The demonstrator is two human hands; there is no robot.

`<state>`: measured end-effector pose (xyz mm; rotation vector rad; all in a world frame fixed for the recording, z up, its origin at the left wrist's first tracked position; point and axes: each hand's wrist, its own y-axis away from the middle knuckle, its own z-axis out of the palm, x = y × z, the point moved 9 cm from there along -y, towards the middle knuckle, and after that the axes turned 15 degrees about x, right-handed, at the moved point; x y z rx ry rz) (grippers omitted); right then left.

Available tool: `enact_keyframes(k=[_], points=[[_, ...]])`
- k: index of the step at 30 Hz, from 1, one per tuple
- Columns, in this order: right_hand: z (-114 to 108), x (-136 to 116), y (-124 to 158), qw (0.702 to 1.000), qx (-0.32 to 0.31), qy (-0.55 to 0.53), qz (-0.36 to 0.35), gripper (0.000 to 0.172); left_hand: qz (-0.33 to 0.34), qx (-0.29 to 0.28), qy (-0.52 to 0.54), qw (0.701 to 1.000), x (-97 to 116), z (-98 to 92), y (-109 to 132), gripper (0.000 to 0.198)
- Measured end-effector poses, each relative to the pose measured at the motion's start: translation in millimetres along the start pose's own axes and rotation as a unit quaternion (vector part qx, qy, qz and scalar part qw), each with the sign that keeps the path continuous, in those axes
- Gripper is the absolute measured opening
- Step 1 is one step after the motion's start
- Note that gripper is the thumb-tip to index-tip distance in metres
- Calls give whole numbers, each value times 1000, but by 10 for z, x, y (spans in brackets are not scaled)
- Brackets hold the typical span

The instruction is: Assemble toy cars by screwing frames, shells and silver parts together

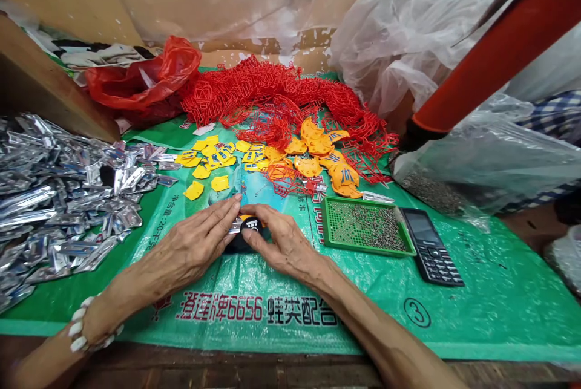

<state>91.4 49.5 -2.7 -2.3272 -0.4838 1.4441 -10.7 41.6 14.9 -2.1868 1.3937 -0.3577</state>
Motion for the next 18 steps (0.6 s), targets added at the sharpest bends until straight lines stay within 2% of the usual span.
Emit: enact_keyframes(k=[4,10,14,18], points=[[32,-91,22,996,28,41,-69,36,9,-16,-23,1000,33,33,-1,47],[52,-112,19,994,38,65,-76,32,8,-9,-1,1000,22,23,-41,54],[27,-139,2,995,33,63,-70,31,-33,59,75,995,-39,-80,-29,58],[-17,-155,-4,996,33,48,-69,29,-160,154,162,961,-255,-220,123,45]])
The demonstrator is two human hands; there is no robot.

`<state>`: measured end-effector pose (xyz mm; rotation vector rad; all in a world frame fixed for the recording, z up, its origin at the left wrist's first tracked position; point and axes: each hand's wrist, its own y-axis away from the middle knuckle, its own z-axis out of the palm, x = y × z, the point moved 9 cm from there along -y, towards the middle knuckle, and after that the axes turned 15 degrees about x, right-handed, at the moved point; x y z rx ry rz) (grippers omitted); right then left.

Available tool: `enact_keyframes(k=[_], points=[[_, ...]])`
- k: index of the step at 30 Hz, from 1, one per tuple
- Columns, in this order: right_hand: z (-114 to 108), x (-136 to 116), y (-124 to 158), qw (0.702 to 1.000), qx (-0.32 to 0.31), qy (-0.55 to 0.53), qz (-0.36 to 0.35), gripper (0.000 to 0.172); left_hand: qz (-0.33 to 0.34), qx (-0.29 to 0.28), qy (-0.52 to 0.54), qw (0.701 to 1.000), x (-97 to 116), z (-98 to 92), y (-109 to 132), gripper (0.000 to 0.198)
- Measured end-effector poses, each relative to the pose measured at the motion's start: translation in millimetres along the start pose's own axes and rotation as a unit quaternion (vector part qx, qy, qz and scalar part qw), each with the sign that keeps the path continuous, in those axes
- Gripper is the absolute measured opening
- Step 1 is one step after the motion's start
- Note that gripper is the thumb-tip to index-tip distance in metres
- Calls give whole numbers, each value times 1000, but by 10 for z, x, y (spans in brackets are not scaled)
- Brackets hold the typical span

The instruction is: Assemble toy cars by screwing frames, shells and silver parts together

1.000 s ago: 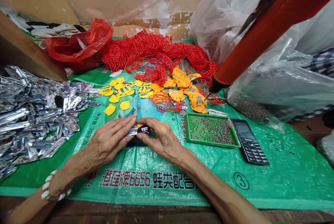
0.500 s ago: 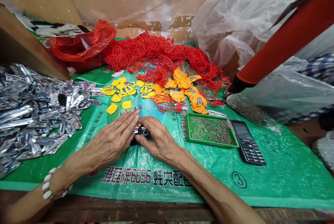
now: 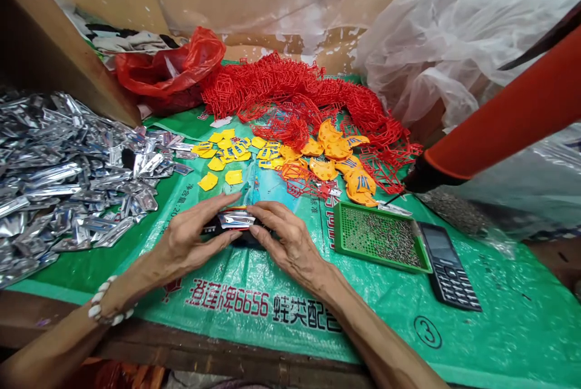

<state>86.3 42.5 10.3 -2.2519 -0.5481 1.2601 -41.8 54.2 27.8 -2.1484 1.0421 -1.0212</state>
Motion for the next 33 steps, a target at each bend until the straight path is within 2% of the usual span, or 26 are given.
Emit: enact_keyframes(k=[2,5,12,18,22,25,28,33], points=[[-14,-8,0,1000,1,0,-7,29,-47,33,37,998,-76,-76,46,33],[-22,-15,-1,1000,4,-7,-15,29,-61,49,73,994,-95,-108,85,25],[5,-12,-13,1000,-17,-16,-19,27,-63,4,92,994,-156,-22,97,46],[3,-24,-51,998,-58,-15,-30,26,-71,-4,131,989,-185,-5,96,40],[0,-27,-84,997,-76,-17,-30,25,-133,17,138,981,-277,-22,116,41],[11,-16,-93,996,-85,-21,-22,23,-163,25,162,973,-318,-12,131,28],[13,-25,-102,996,-89,-25,-19,23,-146,26,182,972,-295,-8,116,23],[19,-49,-123,995,-99,-21,-11,21,-95,11,172,980,-241,-22,83,34]])
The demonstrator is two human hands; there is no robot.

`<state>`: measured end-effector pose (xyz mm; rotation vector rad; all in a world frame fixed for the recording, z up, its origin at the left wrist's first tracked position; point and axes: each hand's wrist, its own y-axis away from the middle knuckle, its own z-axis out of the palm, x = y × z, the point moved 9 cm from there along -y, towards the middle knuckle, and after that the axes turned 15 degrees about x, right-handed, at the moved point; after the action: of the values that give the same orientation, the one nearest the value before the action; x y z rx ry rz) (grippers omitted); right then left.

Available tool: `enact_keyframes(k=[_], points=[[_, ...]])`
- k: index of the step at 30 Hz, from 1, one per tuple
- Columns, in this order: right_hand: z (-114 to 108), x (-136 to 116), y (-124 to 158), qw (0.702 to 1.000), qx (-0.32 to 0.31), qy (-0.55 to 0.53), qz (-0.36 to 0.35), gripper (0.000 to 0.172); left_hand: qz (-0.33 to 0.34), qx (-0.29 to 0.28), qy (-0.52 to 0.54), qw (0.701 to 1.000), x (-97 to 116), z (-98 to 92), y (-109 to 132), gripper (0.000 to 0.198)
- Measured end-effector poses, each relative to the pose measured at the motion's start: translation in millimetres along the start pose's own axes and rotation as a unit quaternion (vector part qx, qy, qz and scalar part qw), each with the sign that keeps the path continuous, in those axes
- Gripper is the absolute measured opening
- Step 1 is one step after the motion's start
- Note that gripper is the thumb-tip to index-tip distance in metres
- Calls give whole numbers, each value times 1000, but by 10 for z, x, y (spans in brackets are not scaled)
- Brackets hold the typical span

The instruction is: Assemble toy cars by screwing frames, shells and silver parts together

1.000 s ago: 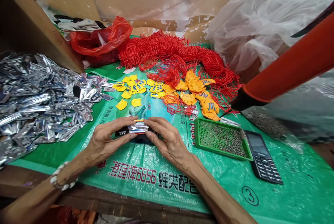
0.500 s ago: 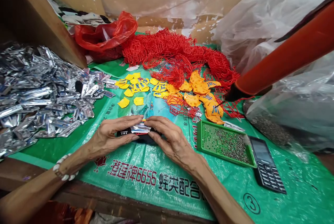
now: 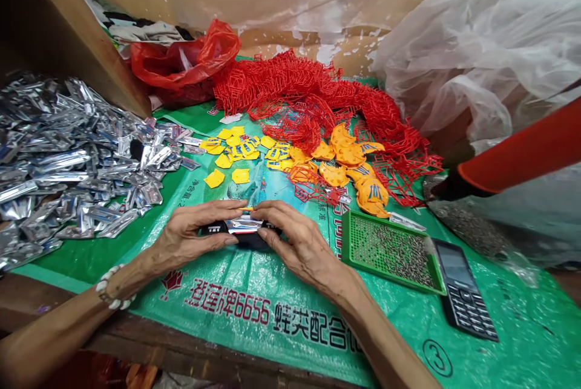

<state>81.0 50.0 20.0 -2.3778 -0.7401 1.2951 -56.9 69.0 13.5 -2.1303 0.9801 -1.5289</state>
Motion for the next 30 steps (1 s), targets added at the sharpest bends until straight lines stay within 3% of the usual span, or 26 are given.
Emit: enact_keyframes(k=[10,16,21,25,30], points=[[10,25,-14,999,6,-20,28,20,74,-12,-51,996,98,35,36,33],[26,118,21,997,44,-35,58,24,74,43,-79,993,116,29,10,21],[43,193,31,994,53,-54,81,37,26,54,-49,997,7,39,-25,19],[-121,148,88,992,78,-51,90,32,24,53,-33,998,46,124,-48,20],[-325,107,399,987,95,1,126,32,53,-2,-1,999,220,421,-25,20]])
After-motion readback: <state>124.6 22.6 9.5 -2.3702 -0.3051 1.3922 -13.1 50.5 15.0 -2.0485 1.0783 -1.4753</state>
